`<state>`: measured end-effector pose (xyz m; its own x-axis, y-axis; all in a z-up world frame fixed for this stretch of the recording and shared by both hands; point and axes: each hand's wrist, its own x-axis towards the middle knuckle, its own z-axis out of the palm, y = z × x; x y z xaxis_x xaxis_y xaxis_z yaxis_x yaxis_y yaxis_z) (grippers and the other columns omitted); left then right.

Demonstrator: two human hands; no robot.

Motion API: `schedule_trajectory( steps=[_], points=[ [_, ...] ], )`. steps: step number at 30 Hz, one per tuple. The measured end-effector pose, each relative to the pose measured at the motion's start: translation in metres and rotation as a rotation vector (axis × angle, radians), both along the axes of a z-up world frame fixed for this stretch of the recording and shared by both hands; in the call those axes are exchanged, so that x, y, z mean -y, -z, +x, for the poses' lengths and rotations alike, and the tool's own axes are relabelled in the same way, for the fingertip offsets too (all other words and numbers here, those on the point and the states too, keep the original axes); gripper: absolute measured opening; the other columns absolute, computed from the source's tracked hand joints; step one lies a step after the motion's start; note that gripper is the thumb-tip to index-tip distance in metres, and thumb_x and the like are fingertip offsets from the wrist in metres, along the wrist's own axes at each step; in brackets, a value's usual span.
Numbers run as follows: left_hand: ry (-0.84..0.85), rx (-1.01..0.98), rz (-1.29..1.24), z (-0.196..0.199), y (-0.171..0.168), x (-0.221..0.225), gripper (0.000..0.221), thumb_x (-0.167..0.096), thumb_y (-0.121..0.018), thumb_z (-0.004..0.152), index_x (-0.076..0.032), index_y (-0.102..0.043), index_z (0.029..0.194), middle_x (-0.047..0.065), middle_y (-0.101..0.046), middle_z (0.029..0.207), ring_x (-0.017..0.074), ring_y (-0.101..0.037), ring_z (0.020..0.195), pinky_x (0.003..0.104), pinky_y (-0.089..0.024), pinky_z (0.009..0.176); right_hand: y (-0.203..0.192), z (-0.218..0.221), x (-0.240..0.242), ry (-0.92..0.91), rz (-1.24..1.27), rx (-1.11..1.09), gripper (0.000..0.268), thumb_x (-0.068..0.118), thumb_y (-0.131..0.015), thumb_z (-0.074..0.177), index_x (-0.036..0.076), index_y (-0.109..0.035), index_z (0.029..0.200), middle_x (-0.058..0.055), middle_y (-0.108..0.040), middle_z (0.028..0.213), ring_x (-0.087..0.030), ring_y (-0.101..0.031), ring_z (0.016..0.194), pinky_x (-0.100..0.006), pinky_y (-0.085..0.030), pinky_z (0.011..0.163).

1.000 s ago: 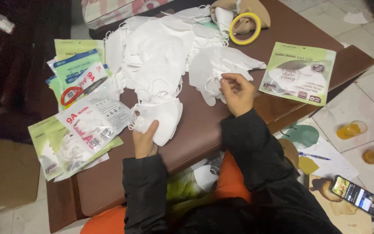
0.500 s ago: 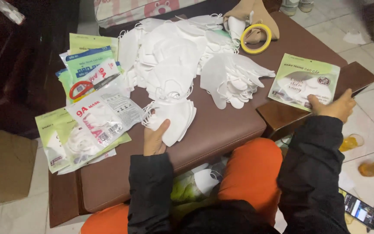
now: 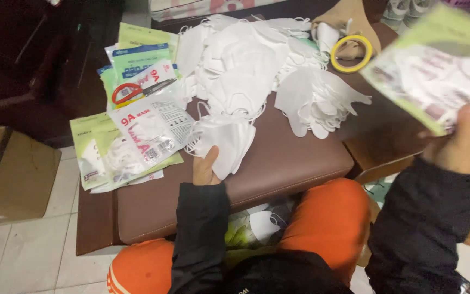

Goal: Picking up individual face masks from a pile and placing them into plastic packaging bags.

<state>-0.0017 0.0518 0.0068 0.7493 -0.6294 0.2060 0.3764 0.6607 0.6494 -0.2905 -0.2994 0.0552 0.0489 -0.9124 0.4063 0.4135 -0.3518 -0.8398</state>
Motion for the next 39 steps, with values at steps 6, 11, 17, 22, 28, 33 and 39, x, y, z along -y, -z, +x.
schedule_trajectory(
  steps=[6,11,17,22,28,33,39],
  points=[
    [-0.027,0.014,-0.200,0.023,0.050,-0.064,0.056,-0.013,-0.057,0.099,-0.015,-0.040,0.153,0.011,-0.049,0.153,0.0285,-0.051,0.136,0.057,-0.040,0.113,-0.002,0.107,-0.175,-0.366,0.326,0.074,0.039,0.018,-0.071,0.098,0.016,-0.052,0.132,0.001,-0.068,0.108,-0.010,-0.074,0.090,-0.032,-0.071,0.073],
    [-0.161,0.079,-0.115,0.012,0.014,-0.115,0.061,-0.007,-0.058,0.095,-0.013,-0.040,0.153,0.014,-0.051,0.151,0.0286,-0.054,0.133,0.054,-0.044,0.110,0.011,0.145,-0.287,-0.751,0.579,-0.093,0.041,0.018,-0.068,0.095,0.002,-0.052,0.129,-0.015,-0.069,0.095,-0.024,-0.075,0.071,-0.039,-0.068,0.052],
    [-0.405,0.125,0.130,-0.014,-0.028,-0.129,0.066,-0.003,-0.070,0.089,-0.009,-0.044,0.149,0.018,-0.062,0.138,0.0295,-0.063,0.121,0.052,-0.056,0.098,0.107,0.123,-0.308,-1.567,0.722,-0.498,0.056,0.027,-0.067,0.094,-0.005,-0.050,0.137,-0.037,-0.070,0.113,-0.043,-0.076,0.081,-0.054,-0.066,0.066],
    [-0.662,0.260,0.522,-0.019,-0.001,-0.100,0.084,-0.017,-0.089,0.078,0.004,-0.043,0.144,0.026,-0.059,0.131,0.0320,-0.057,0.119,0.054,-0.054,0.098,0.130,0.140,-0.283,-1.796,0.285,-0.110,0.110,0.026,-0.096,0.071,0.002,-0.032,0.158,-0.032,-0.056,0.143,-0.043,-0.066,0.119,-0.052,-0.066,0.080],
    [-0.499,0.533,0.670,-0.047,-0.009,-0.037,0.098,-0.021,-0.089,0.075,-0.001,-0.035,0.154,0.032,-0.050,0.140,0.0409,-0.051,0.132,0.054,-0.040,0.113,0.040,0.168,-0.258,-1.157,0.581,-0.300,0.088,0.020,-0.084,0.077,0.005,-0.042,0.153,-0.022,-0.059,0.142,-0.043,-0.061,0.125,-0.061,-0.054,0.102],
    [-0.574,0.732,0.983,-0.014,-0.006,-0.036,0.064,-0.015,-0.072,0.092,0.004,-0.045,0.146,0.033,-0.049,0.133,0.0494,-0.062,0.115,0.055,-0.059,0.092,0.047,0.180,-0.168,-0.690,0.111,-0.543,0.070,0.028,-0.084,0.091,-0.002,-0.050,0.145,-0.024,-0.059,0.138,-0.031,-0.057,0.127,-0.049,-0.049,0.109],
    [-0.630,1.104,1.519,0.023,0.056,0.032,0.068,-0.056,-0.059,0.094,-0.010,-0.053,0.144,0.024,-0.059,0.128,0.0460,-0.056,0.126,0.062,-0.043,0.099,0.035,0.175,-0.150,-0.886,0.255,-0.340,0.069,0.011,-0.079,0.088,0.014,-0.047,0.149,-0.009,-0.060,0.137,-0.027,-0.057,0.129,-0.047,-0.050,0.109]
  ],
)
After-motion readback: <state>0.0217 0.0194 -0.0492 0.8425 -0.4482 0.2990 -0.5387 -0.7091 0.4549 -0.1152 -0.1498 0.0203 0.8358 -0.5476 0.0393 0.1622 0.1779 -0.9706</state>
